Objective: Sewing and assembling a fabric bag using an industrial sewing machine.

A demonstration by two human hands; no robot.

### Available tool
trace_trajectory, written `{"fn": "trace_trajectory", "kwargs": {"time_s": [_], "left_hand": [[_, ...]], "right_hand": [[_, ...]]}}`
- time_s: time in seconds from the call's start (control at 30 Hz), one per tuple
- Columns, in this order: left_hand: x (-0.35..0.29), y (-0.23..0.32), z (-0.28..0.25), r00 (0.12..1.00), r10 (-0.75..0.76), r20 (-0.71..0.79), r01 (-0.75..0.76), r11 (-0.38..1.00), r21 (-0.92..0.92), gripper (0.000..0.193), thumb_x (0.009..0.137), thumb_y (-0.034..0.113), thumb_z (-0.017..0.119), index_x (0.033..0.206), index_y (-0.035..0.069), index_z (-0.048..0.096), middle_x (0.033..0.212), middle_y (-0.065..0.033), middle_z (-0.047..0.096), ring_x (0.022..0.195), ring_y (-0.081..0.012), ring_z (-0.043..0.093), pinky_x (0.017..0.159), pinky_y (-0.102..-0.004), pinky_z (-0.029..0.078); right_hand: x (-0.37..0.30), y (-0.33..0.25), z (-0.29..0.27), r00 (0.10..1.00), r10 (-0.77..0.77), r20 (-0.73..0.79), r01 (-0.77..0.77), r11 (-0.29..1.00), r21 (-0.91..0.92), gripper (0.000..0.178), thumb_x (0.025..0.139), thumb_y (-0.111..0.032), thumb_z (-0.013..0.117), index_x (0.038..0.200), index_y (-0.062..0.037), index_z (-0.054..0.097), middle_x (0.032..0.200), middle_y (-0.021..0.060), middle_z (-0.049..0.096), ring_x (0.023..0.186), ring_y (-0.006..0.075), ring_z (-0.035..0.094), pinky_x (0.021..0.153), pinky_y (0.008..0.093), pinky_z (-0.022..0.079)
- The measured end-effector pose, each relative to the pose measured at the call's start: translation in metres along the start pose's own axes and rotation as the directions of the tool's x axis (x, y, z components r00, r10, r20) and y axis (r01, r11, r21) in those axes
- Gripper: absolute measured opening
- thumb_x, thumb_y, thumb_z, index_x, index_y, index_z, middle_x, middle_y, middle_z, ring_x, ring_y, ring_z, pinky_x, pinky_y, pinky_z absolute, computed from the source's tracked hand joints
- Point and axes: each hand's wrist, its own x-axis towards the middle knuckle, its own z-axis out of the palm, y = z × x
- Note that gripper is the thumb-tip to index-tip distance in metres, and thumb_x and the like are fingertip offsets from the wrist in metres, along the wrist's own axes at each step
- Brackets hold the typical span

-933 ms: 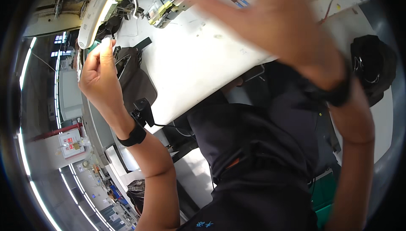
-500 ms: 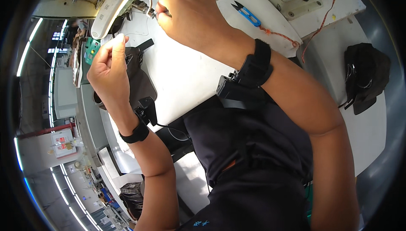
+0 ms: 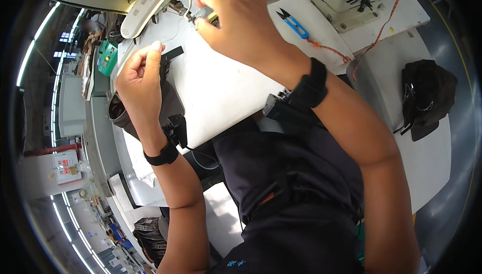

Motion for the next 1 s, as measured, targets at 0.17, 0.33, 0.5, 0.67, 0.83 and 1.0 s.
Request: {"fn": "trace_trajectory", "kwargs": {"time_s": [0.17,0.33,0.5,0.67,0.83,1.0], "left_hand": [[-0.001,-0.001,0.002,0.999,-0.039,0.024,0.039,0.999,-0.013,0.017,0.098,0.014,0.074,0.098,-0.003,0.078,0.079,0.0056,0.066,0.069,0.0003,0.049,0.061,-0.0164,0.034],[0.001,-0.013,0.006,0.996,-0.074,0.051,0.076,0.997,-0.031,0.021,0.098,0.017,0.075,0.100,-0.004,0.078,0.082,0.0038,0.068,0.072,-0.0009,0.054,0.064,-0.0171,0.041],[0.002,-0.029,0.016,0.993,-0.069,0.093,0.059,0.992,0.109,0.020,0.094,0.018,0.075,0.102,0.000,0.075,0.080,-0.0074,0.071,0.065,-0.0115,0.060,0.063,-0.0302,0.049],[-0.002,-0.034,0.022,0.994,0.110,0.005,-0.107,0.951,0.289,0.027,0.092,0.015,0.074,0.116,0.004,0.073,0.104,-0.0109,0.070,0.067,-0.0143,0.053,0.067,-0.0309,0.048],[0.003,-0.031,0.026,0.965,-0.191,0.181,0.213,0.971,-0.113,0.021,0.098,0.019,0.070,0.111,0.003,0.075,0.083,0.0004,0.067,0.061,-0.0035,0.046,0.055,-0.0224,0.038],[0.009,-0.021,0.034,0.886,-0.274,0.373,0.405,0.850,-0.337,0.023,0.103,0.024,0.065,0.111,0.005,0.074,0.078,0.0042,0.063,0.063,-0.0023,0.049,0.053,-0.0185,0.036]], "right_hand": [[-0.001,-0.003,0.007,0.993,0.008,0.120,0.003,0.995,-0.096,0.006,0.084,-0.015,0.073,0.089,-0.0108,0.072,0.106,0.0007,0.074,0.113,0.0216,0.062,0.106,0.0397,0.036],[0.001,0.000,0.003,0.998,0.018,0.055,-0.017,1.000,-0.014,0.005,0.085,-0.014,0.072,0.084,-0.0107,0.069,0.102,-0.0004,0.074,0.110,0.0211,0.063,0.105,0.0385,0.036],[-0.007,-0.007,-0.003,0.988,-0.139,0.064,0.138,0.990,0.032,0.009,0.083,-0.009,0.075,0.088,-0.0107,0.067,0.101,-0.0007,0.074,0.101,0.0203,0.065,0.099,0.0360,0.039],[-0.013,-0.009,0.007,0.949,-0.296,0.111,0.284,0.952,0.114,0.024,0.077,0.004,0.075,0.093,-0.0079,0.063,0.100,0.0042,0.073,0.082,0.0210,0.069,0.071,0.0298,0.052],[-0.014,0.003,0.012,0.919,-0.367,0.145,0.350,0.928,0.130,0.026,0.077,0.005,0.075,0.095,-0.0056,0.062,0.098,0.0079,0.071,0.080,0.0252,0.070,0.069,0.0339,0.057],[-0.014,0.008,0.014,0.892,-0.432,0.130,0.415,0.899,0.139,0.027,0.076,0.005,0.075,0.097,-0.0054,0.061,0.098,0.0092,0.071,0.080,0.0258,0.070,0.070,0.0343,0.057]]}}
